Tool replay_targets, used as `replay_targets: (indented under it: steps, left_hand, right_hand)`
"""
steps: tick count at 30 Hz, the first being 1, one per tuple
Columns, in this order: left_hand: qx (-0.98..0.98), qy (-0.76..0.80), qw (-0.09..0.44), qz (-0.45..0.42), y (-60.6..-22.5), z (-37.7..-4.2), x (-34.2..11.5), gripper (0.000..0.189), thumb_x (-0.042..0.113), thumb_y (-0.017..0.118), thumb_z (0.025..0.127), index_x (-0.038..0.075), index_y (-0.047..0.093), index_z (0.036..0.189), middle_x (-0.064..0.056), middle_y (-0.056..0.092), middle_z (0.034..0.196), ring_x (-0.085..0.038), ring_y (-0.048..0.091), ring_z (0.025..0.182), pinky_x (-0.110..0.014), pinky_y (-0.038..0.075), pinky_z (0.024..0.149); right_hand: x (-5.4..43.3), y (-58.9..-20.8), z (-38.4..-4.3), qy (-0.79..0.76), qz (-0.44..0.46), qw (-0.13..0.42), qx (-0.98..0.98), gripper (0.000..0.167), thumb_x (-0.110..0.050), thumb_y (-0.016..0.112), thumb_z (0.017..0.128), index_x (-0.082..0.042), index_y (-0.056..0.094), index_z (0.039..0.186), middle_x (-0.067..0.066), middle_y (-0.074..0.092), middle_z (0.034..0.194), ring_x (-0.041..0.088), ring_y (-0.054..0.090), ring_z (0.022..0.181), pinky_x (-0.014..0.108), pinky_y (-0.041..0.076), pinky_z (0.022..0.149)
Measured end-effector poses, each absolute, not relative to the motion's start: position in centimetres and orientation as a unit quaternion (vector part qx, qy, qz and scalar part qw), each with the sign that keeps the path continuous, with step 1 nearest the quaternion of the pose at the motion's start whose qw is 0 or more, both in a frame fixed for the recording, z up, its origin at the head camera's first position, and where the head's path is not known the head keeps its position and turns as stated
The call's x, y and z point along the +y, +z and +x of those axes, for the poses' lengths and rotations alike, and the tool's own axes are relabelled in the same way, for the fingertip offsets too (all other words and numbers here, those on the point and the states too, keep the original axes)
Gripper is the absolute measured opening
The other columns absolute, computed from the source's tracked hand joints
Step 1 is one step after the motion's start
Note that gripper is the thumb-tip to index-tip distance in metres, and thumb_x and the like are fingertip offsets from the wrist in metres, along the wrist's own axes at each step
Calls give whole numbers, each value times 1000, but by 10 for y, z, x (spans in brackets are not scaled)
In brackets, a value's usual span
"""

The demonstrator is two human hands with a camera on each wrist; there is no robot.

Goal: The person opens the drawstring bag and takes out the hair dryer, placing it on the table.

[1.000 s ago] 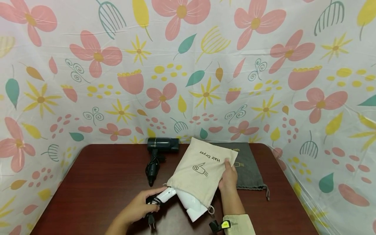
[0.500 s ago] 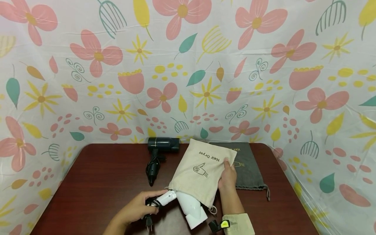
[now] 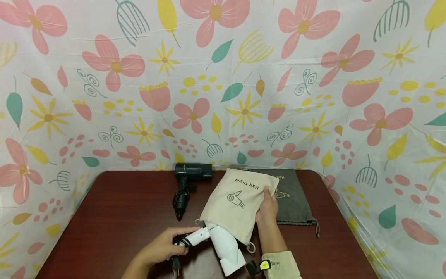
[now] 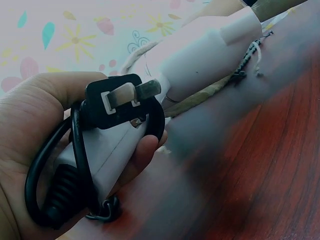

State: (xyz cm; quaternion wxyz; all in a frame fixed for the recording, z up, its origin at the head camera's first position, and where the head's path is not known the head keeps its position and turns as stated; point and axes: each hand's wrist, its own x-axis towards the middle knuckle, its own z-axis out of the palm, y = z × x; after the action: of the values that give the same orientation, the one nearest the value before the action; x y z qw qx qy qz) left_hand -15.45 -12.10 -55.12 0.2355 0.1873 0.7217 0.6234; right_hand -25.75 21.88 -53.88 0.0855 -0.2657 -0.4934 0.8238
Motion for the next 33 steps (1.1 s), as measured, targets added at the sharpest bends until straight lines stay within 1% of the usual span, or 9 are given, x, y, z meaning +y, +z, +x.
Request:
replay_targets:
  steps: [5,11,14,17,20,23,26,29,33]
  left_hand:
    - [728,618,229,190,-551,-154,-124,69,-4,68,76,20,61,141,-3,67,96,-3,59,75,-19,50,65]
    - [721,627,232,181,-547,-154,-131,68,-3,70,77,17,60,142,-9,65,102,-7,60,81,-21,52,68]
    - [721,627,233,180,-547,-154,-135,68,-3,69,78,16,60,142,-9,65,104,-8,60,82,-22,52,69]
    - [727,622,230,179,-548,-155,-138,68,-3,69,78,18,60,143,-8,66,103,-7,60,80,-22,52,67]
    - [727,622,231,176,-549,-156,-142,68,-3,68,79,19,59,143,-10,65,104,-7,60,80,-22,52,67]
    - [728,623,226,176,-547,-156,-145,68,-3,68,79,19,59,143,-13,65,108,-8,60,82,-23,53,69]
    - [730,625,219,169,-544,-156,-147,68,-2,69,79,17,59,143,-12,66,108,-10,61,84,-23,53,70]
    - [731,630,210,158,-541,-156,-150,68,-1,70,78,15,59,143,-13,66,108,-11,61,85,-24,53,71]
    - [744,628,186,137,-539,-157,-154,68,-1,71,77,15,60,142,-15,66,110,-13,62,85,-25,54,71]
  right_hand:
    - [222,-538,-259,832,-261,103,-478,61,-40,49,105,-16,34,158,-17,61,106,-2,60,98,14,49,86]
    - [231,-534,-262,854,-251,110,-443,61,-36,49,105,-16,30,160,-16,59,114,-3,59,101,13,48,90]
    - [234,-534,-262,858,-245,111,-437,62,-35,50,105,-16,29,160,-15,58,117,-3,58,103,14,47,93]
    - [237,-533,-262,862,-243,116,-430,61,-35,52,104,-15,32,159,-15,61,113,-2,59,102,14,47,92]
    - [240,-531,-260,869,-232,118,-421,56,-32,52,105,-13,37,155,-16,65,107,-1,61,101,15,48,90]
    - [243,-529,-259,875,-220,112,-416,55,-31,51,105,-12,37,155,-17,68,103,-1,62,100,15,49,89]
    - [246,-527,-257,872,-216,100,-427,57,-32,50,105,-13,34,156,-18,67,103,-1,62,100,15,49,88]
    - [249,-525,-257,862,-218,84,-449,57,-34,49,105,-16,34,156,-19,66,103,-2,61,100,14,50,87]
    - [255,-523,-257,853,-209,62,-475,59,-36,48,106,-17,31,159,-21,66,103,-3,60,101,14,49,88]
